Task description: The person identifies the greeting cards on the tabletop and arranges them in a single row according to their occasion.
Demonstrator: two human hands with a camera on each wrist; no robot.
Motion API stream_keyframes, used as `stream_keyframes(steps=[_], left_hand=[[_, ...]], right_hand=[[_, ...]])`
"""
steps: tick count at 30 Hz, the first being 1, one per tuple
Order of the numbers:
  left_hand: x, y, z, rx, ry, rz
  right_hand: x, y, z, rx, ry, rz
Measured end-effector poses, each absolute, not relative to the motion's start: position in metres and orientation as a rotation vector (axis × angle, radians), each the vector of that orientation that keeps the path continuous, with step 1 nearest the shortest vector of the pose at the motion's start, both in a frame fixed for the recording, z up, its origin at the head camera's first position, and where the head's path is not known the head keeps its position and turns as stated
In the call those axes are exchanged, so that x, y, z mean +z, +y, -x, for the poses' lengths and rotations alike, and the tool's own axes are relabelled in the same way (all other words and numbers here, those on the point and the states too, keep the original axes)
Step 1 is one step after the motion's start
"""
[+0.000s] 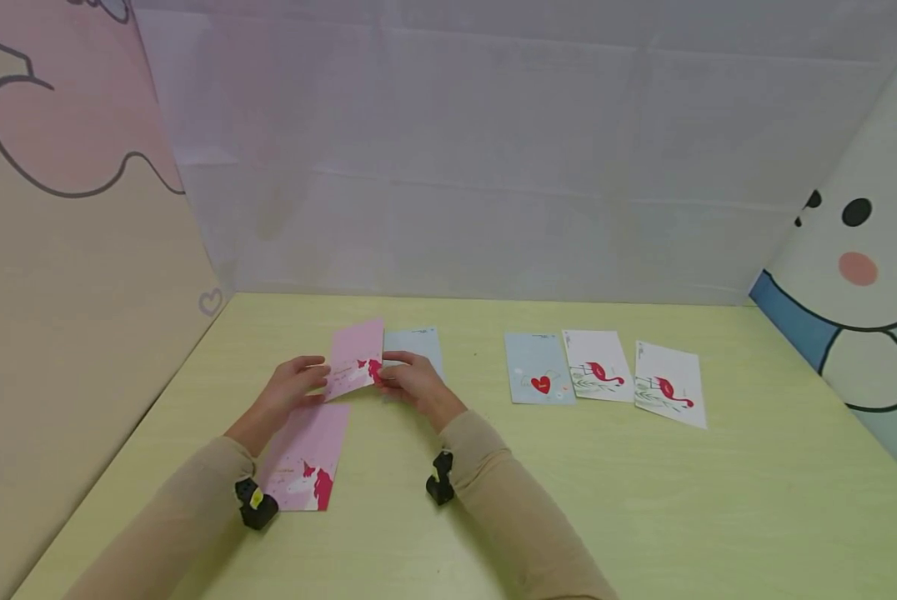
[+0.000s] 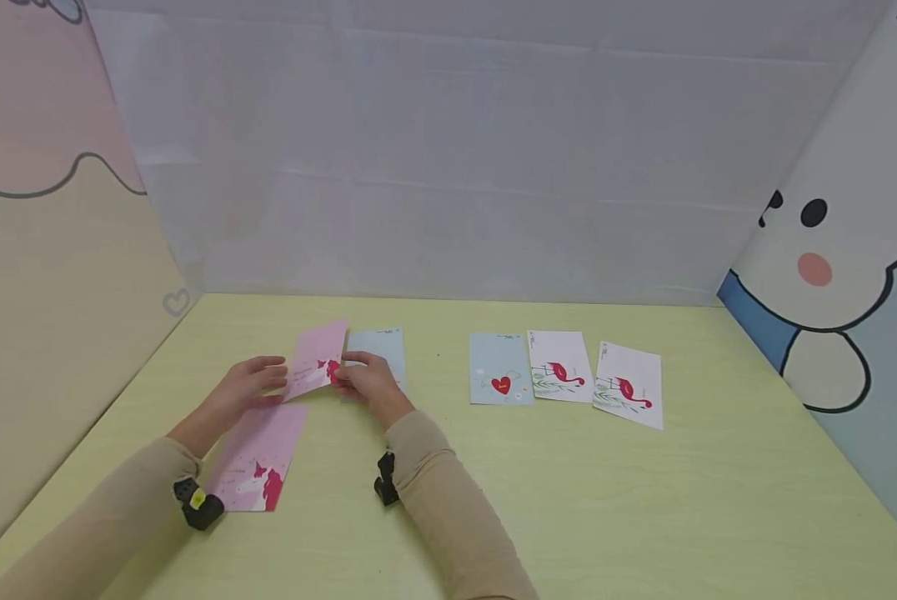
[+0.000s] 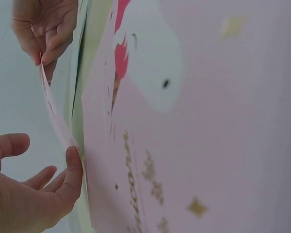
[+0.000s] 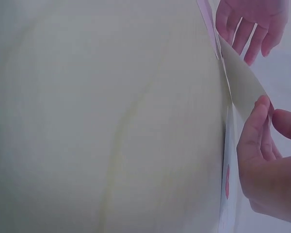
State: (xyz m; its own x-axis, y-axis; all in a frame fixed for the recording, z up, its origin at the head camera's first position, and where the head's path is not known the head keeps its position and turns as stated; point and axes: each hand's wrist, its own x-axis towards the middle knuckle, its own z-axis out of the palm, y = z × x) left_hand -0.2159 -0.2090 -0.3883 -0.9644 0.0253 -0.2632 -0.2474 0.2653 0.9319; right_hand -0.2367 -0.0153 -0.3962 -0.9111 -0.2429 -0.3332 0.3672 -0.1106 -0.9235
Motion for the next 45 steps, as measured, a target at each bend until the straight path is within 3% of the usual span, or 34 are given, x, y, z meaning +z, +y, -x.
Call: stream_keyframes(steps=[26,45], left_hand=[[-0.401,-0.203,0.222,1.792,2.449,0.214],[-0.386,-0.188,0.198,1.785,2.35,0.123]], right_hand=[[-0.391,0.015,0.225,-2.011,1.778,0.025],[-0.387,0.04,0.202,-1.928,1.836,0.079]])
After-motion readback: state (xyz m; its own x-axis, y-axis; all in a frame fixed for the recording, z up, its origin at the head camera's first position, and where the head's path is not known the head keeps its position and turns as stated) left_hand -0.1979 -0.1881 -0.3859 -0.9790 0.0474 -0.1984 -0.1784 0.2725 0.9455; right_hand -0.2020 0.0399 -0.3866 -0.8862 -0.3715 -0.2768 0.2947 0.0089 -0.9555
